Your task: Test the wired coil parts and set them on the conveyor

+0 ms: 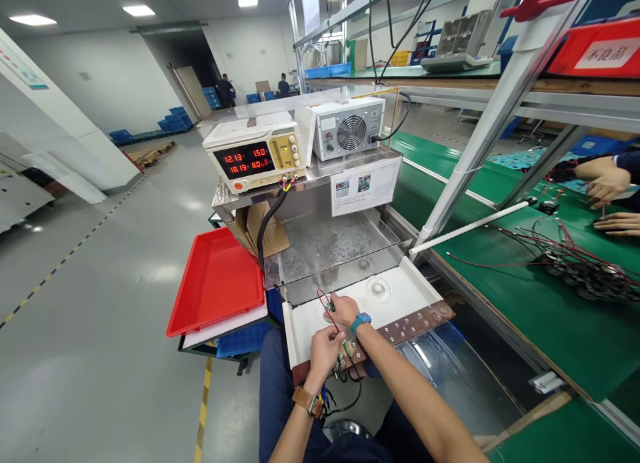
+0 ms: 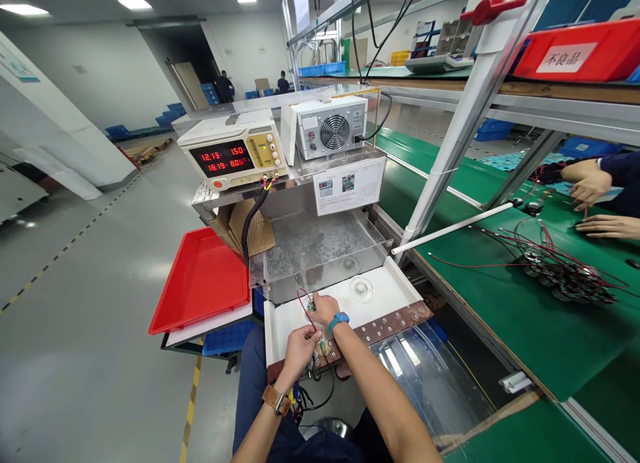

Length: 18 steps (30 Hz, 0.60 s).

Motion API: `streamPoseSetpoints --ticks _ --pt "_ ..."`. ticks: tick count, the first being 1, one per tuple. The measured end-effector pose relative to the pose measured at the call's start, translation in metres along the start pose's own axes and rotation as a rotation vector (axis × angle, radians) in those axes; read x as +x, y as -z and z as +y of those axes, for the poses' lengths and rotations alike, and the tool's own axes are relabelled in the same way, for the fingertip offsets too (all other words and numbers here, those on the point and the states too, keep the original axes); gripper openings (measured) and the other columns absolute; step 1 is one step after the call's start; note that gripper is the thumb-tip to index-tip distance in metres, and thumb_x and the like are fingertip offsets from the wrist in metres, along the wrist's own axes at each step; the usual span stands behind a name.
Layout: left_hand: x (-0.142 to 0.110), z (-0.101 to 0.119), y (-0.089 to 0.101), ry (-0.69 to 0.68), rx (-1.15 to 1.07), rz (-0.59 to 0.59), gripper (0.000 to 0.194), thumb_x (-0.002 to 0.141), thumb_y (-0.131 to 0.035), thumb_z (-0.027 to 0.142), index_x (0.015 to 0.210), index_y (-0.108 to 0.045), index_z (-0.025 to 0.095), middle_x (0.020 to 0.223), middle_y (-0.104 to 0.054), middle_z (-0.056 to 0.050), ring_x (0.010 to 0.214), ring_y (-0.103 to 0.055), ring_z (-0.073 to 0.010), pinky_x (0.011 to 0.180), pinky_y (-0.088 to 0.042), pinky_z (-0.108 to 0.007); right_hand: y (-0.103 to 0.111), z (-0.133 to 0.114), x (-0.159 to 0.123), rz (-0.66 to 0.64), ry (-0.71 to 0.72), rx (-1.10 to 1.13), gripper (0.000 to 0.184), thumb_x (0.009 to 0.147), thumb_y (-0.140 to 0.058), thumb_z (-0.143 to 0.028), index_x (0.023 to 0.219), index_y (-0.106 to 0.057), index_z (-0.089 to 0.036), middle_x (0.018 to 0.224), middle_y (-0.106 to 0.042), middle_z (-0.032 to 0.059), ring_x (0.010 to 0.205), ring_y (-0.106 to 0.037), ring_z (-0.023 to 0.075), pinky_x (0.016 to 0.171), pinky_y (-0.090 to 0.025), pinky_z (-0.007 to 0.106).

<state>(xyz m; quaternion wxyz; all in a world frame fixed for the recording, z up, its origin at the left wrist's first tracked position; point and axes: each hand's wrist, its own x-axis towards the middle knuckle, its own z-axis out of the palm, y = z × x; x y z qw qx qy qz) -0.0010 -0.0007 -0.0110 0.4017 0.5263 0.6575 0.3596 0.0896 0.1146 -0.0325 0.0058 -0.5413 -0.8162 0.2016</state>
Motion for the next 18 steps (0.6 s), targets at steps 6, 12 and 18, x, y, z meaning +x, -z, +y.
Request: streamPoseSetpoints --ticks 6,12,18 --pt "-0.0008 0.0015 0.0006 0.004 0.018 0.013 0.024 0.077 -0.055 0.034 0.076 -0.071 0.016 0.074 -0.074 -0.005 0.072 -0.064 -0.0204 0.070 -0.045 -0.029 0.0011 -0.0024 -0.0019 0.007 0.002 0.020 0.037 0.081 -0.060 -0.043 0.109 -0.057 -0.019 0.095 -0.072 0.0106 0.091 -0.067 0.0259 0.072 -0.041 0.029" --pt "-0.0027 0.0043 0.0004 0.009 0.024 0.043 0.021 0.074 -0.054 0.028 0.070 -0.070 0.016 0.069 -0.073 -0.005 0.068 -0.063 -0.0198 0.066 -0.043 -0.027 -0.0016 -0.0040 -0.0019 0.023 0.008 0.034 0.034 0.079 -0.061 -0.040 0.106 -0.058 -0.020 0.093 -0.072 0.0103 0.092 -0.067 0.0266 0.072 -0.041 0.029" --pt "-0.0033 0.0045 -0.0002 0.012 0.008 0.054 0.021 0.073 -0.053 0.027 0.069 -0.069 0.015 0.070 -0.073 -0.006 0.070 -0.064 -0.0207 0.067 -0.044 -0.028 0.0025 -0.0082 -0.0044 0.008 -0.007 0.041 0.035 0.077 -0.063 -0.041 0.105 -0.058 -0.020 0.093 -0.072 0.0093 0.093 -0.066 0.0264 0.073 -0.041 0.029"
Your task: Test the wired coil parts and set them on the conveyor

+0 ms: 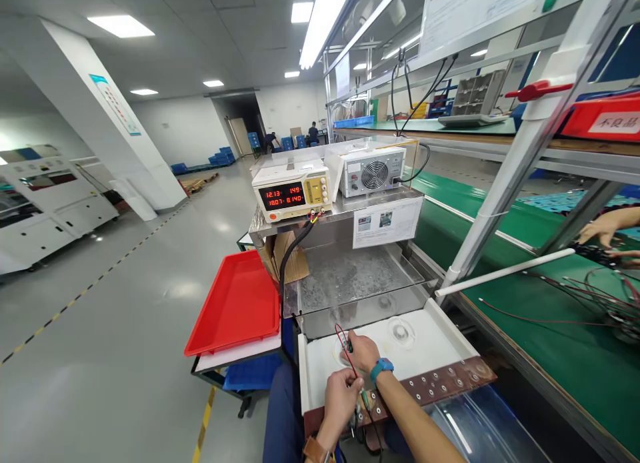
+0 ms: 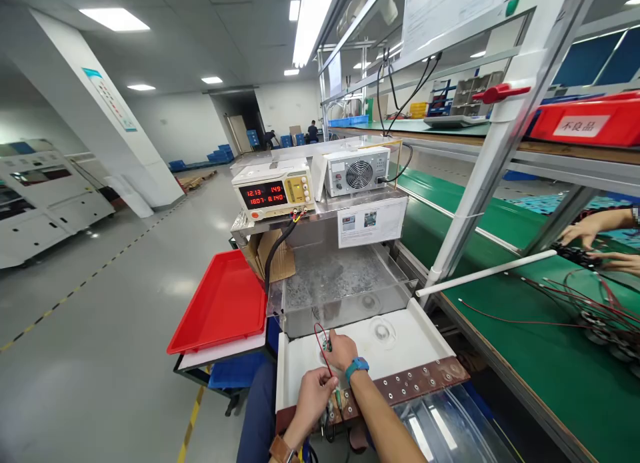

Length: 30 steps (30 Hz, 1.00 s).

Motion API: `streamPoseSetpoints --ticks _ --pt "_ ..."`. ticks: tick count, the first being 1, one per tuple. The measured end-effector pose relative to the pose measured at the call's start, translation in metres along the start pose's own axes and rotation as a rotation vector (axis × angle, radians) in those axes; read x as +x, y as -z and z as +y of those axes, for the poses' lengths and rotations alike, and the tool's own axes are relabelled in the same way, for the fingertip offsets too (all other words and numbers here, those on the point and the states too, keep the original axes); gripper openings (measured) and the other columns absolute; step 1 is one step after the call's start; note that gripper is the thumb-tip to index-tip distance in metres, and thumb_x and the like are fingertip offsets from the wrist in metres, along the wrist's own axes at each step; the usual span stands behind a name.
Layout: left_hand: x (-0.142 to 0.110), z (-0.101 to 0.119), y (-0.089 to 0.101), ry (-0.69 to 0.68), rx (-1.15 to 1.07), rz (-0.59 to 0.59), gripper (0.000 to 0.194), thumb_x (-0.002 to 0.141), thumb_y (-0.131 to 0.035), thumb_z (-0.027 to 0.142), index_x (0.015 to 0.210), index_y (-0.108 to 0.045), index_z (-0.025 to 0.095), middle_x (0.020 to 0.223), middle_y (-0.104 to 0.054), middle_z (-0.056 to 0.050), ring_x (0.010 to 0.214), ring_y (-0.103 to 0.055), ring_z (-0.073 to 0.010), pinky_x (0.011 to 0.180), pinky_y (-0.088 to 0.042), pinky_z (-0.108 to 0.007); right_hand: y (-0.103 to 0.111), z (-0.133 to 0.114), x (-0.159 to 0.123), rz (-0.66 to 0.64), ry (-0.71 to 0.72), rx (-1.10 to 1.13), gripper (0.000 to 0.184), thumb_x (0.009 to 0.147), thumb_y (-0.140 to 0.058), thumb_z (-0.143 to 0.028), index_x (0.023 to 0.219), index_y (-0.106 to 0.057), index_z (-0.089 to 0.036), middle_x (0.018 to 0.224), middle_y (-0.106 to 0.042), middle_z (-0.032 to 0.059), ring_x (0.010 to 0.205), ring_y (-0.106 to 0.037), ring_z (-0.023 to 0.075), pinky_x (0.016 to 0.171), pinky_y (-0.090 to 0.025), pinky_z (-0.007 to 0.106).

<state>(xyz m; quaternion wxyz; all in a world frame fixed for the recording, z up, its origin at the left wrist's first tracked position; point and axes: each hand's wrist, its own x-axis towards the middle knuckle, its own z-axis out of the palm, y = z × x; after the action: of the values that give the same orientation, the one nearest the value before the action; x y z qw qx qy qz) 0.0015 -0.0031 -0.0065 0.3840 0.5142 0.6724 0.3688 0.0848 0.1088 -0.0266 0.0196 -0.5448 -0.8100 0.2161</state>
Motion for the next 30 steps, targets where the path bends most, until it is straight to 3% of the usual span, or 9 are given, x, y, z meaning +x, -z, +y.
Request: streamPoseSetpoints --ticks 6,10,13,16,20,24,26,28,30 --pt "0.001 -0.001 -0.002 -0.008 -0.010 0.010 0.021 0.073 -0.053 0.030 0.069 -0.069 0.016 0.069 -0.072 -0.006 0.069 -0.063 -0.0215 0.069 -0.045 -0.030 0.003 0.000 0.001 0.017 0.016 -0.016 0.033 0.076 -0.063 -0.038 0.103 -0.060 -0.019 0.093 -0.072 0.0106 0.091 -0.067 0.0266 0.071 -0.041 0.029" --pt "0.006 -0.006 0.000 -0.005 -0.049 0.081 0.030 0.073 -0.055 0.044 0.068 -0.068 0.017 0.064 -0.069 -0.006 0.065 -0.062 -0.0220 0.067 -0.046 -0.031 0.009 -0.006 -0.003 0.100 0.035 0.053 0.024 0.076 -0.062 -0.035 0.094 -0.061 -0.019 0.089 -0.072 0.0086 0.084 -0.066 0.0239 0.067 -0.038 0.027" --pt "0.011 -0.012 0.002 -0.007 -0.110 0.089 0.043 0.070 -0.055 0.057 0.075 -0.069 0.016 0.068 -0.071 -0.008 0.069 -0.065 -0.0245 0.070 -0.049 -0.034 0.020 -0.006 -0.012 0.291 -0.024 0.222 0.022 0.076 -0.062 -0.039 0.088 -0.061 -0.021 0.079 -0.069 0.0037 0.076 -0.064 0.0199 0.064 -0.036 0.026" --pt "0.018 -0.017 0.004 0.049 -0.232 0.086 0.053 0.062 -0.062 0.065 0.081 -0.068 0.016 0.079 -0.074 -0.011 0.076 -0.070 -0.0280 0.074 -0.053 -0.037 0.042 0.012 -0.024 0.575 -0.137 0.498 0.023 0.075 -0.065 -0.041 0.085 -0.060 -0.021 0.064 -0.061 -0.0024 0.062 -0.057 0.0152 0.058 -0.034 0.023" --pt "0.022 -0.017 0.007 0.146 -0.310 0.076 0.064 0.055 -0.067 0.067 0.094 -0.065 0.016 0.088 -0.075 -0.012 0.084 -0.072 -0.0301 0.075 -0.055 -0.039 0.096 0.084 -0.067 1.026 -0.255 0.756 0.028 0.076 -0.065 -0.047 0.085 -0.060 -0.020 0.058 -0.051 -0.0057 0.054 -0.048 0.0124 0.054 -0.035 0.022" --pt "0.022 -0.013 0.010 0.176 -0.318 0.052 0.067 0.052 -0.067 0.067 0.097 -0.063 0.016 0.087 -0.074 -0.013 0.085 -0.072 -0.0308 0.077 -0.056 -0.042 0.156 0.199 -0.136 1.407 -0.548 0.695 0.041 0.077 -0.063 -0.055 0.091 -0.061 -0.017 0.063 -0.056 -0.0023 0.058 -0.048 0.0140 0.056 -0.037 0.024" --pt "0.024 -0.012 0.010 0.178 -0.301 0.041 0.067 0.050 -0.067 0.067 0.093 -0.063 0.016 0.083 -0.074 -0.013 0.082 -0.072 -0.0314 0.076 -0.056 -0.042 0.174 0.260 -0.170 1.433 -0.814 0.598 0.040 0.074 -0.066 -0.053 0.091 -0.062 -0.017 0.067 -0.060 0.0012 0.062 -0.052 0.0163 0.059 -0.038 0.026" --pt "0.026 -0.014 0.009 0.179 -0.284 0.039 0.066 0.047 -0.067 0.068 0.089 -0.064 0.016 0.080 -0.074 -0.013 0.079 -0.071 -0.0318 0.074 -0.057 -0.042 0.181 0.316 -0.200 1.363 -1.111 0.503 0.039 0.070 -0.071 -0.047 0.092 -0.064 -0.016 0.077 -0.065 0.0077 0.071 -0.057 0.0207 0.064 -0.040 0.029" --pt "0.027 -0.017 0.007 0.163 -0.277 0.046 0.063 0.048 -0.067 0.067 0.087 -0.064 0.017 0.077 -0.074 -0.011 0.076 -0.071 -0.0315 0.072 -0.057 -0.042 0.180 0.362 -0.222 1.271 -1.207 0.403 0.040 0.073 -0.070 -0.042 0.098 -0.065 -0.012 0.083 -0.067 0.0146 0.077 -0.059 0.0242 0.068 -0.041 0.033"
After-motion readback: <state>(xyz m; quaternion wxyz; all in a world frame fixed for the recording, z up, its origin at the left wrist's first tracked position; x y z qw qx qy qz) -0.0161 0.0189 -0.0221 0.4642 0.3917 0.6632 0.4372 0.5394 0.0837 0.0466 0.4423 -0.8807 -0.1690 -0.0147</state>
